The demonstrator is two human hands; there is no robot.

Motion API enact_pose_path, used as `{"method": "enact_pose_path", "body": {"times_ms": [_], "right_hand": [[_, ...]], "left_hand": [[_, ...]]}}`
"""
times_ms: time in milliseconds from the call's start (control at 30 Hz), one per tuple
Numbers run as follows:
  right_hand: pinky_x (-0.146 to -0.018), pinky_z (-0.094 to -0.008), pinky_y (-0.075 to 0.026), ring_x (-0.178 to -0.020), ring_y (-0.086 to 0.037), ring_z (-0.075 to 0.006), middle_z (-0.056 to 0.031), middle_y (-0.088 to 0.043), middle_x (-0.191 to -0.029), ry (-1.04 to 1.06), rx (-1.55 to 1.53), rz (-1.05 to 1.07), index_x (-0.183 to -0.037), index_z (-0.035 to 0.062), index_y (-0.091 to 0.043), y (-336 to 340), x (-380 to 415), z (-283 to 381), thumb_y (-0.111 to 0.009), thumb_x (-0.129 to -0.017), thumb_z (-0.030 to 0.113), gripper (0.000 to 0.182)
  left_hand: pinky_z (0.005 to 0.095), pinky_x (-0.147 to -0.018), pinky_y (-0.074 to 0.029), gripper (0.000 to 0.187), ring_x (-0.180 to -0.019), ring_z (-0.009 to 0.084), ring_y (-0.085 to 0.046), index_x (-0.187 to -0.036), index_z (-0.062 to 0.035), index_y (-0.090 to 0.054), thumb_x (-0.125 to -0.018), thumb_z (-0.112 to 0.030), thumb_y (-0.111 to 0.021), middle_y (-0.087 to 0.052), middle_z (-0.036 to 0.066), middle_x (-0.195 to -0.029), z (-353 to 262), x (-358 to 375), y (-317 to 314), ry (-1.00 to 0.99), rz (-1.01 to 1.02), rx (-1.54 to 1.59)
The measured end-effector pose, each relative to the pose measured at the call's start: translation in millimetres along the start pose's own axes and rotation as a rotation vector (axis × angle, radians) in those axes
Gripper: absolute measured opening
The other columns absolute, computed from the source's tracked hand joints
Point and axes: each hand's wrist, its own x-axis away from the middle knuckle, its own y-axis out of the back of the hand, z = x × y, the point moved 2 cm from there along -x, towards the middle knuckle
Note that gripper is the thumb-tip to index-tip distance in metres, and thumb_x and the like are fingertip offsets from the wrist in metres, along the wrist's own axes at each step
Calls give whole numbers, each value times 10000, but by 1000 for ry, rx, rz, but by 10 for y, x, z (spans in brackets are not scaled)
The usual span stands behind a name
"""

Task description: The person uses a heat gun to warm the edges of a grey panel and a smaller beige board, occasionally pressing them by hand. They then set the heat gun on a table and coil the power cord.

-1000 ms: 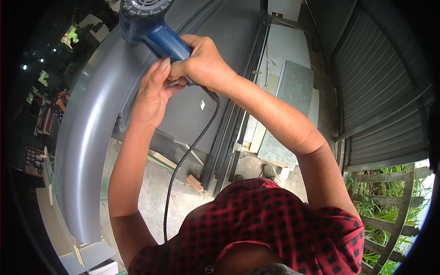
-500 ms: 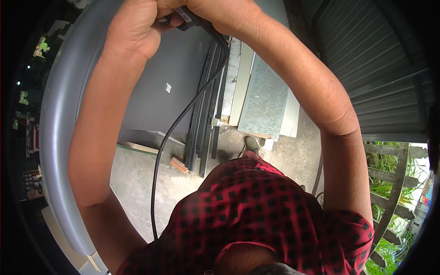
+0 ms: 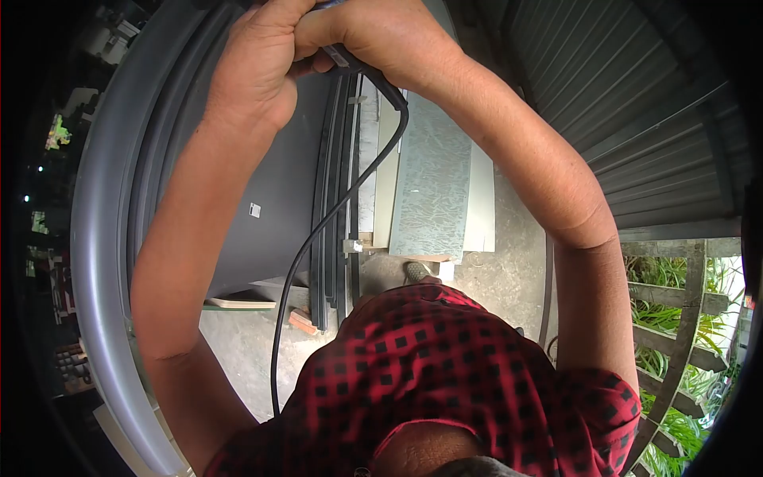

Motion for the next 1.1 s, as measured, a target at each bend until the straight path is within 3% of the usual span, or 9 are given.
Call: {"method": "enact_pose_path", "body": {"times_ms": [233, 400, 533, 633, 700, 767, 833, 967, 1100], "right_hand": [[-453, -246, -421, -521, -534, -109, -68, -557, -653, 7, 24, -51, -863, -36, -527, 463, -40, 132, -644, -664, -52, 231], [-464, -236, -419, -526, -532, -99, -66, -574, -658, 34, 40, -32, -906, -35, -553, 601, -229, 71, -653, -666, -38, 261], [-469, -231, -422, -533, -538, -98, -61, -581, -666, 23, 85, -67, -966, -37, -569, 644, -469, -151, -657, -674, -19, 305], [-469, -231, -425, -536, -543, -98, -58, -583, -669, -15, 43, 22, -1000, -31, -577, 707, -706, -302, -654, -683, -9, 327], [-468, -231, -429, -530, -543, -99, -59, -588, -671, -18, 45, 13, -1008, -27, -575, 761, -970, -474, -650, -688, -7, 329], [-534, -255, -534, -574, -626, -150, -108, -615, -675, 62, 262, -63, -890, -81, -613, 848, -1327, -712, -696, -578, 53, 351], [-527, -231, -483, -561, -593, -99, -62, -611, -643, 85, 281, -40, -977, -39, -608, 907, -1714, -873, -662, -617, -38, 364], [-518, -228, -477, -566, -593, -97, -60, -603, -644, 54, 281, -26, -1061, -55, -598, 973, -2631, -1193, -646, -636, -38, 428], [-545, -258, -517, -599, -611, -143, -95, -613, -736, -33, 160, 49, -950, -69, -612, 906, -3568, -1551, -682, -582, 45, 391]], "left_hand": [[205, -528, -461, 167, -638, 76, -584, -937, -61, -608, -838, -188, -655, -605, -2, -783, 90, -353, -350, 104, 142, -13], [203, -631, -476, 173, -737, 76, -590, -944, -39, -608, -844, -172, -655, -610, 0, -831, 161, -613, -307, 100, 186, 12], [216, -532, -453, 118, -629, 66, -572, -883, -62, -583, -870, -173, -619, -598, 5, -757, 330, -846, -199, 13, 158, 27], [254, -618, -439, 183, -693, 73, -541, -928, -113, -659, -862, -284, -650, -597, -34, -768, 449, -1102, 82, 68, 148, -104], [217, -570, -424, 168, -696, 50, -547, -914, -87, -651, -885, -250, -620, -603, -30, -785, 538, -1366, 223, 112, 195, -112], [222, -571, -423, 166, -685, 54, -544, -911, -82, -642, -886, -244, -617, -601, -27, -785, 638, -1694, 353, 58, 234, -88], [227, -571, -422, 165, -675, 58, -541, -908, -76, -634, -886, -238, -614, -599, -24, -785, 749, -2069, 477, 10, 264, -70], [234, -555, -401, 151, -619, 70, -515, -900, -79, -602, -870, -226, -614, -574, -19, -758, 805, -2891, 827, -37, 114, -57], [245, -542, -396, 165, -604, 76, -495, -872, -78, -589, -839, -235, -627, -540, -15, -727, 803, -3623, 1313, 13, -20, -67]]}}
